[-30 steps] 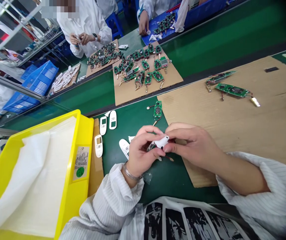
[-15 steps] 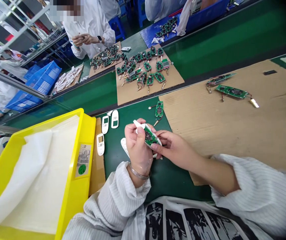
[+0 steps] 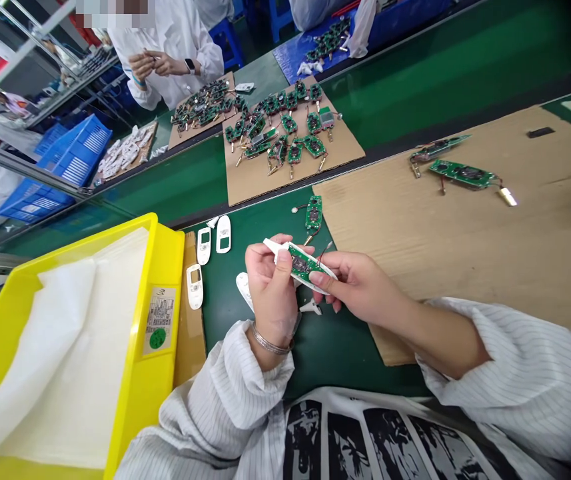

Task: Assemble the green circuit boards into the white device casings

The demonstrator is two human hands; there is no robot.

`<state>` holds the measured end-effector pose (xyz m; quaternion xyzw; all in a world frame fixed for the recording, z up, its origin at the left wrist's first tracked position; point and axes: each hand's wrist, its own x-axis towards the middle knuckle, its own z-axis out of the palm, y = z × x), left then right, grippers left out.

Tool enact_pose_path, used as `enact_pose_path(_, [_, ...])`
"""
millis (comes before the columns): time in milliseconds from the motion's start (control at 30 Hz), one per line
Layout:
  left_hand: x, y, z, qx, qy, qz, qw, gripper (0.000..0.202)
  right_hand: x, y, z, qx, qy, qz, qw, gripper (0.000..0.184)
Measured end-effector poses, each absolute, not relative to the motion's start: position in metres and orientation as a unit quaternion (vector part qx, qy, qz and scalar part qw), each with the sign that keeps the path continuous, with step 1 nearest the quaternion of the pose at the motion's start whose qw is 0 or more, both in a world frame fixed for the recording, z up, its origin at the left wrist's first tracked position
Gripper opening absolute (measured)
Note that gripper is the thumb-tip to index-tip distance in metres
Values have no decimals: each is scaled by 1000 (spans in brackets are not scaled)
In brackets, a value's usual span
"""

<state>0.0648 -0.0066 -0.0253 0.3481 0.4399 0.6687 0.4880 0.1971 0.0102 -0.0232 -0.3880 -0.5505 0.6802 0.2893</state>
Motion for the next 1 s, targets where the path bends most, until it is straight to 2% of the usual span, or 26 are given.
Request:
enact_pose_path(200, [63,-5,-27,335,447,674,484,33,197,10,-25,-361,-553,698,276,34])
enact_pose_path(633, [68,-10,-27,365,410,684,480,32,193,6,-22,-424,-561,656,275,15])
enact_pose_path(800, [69,-10,-26,360,410,690,476,29,194,6,-21,-430,-580,629,287,15])
enact_pose_path(1000, [66,-11,-24,364,412,680,484,23,197,5,-18,-396,-544,680,292,23])
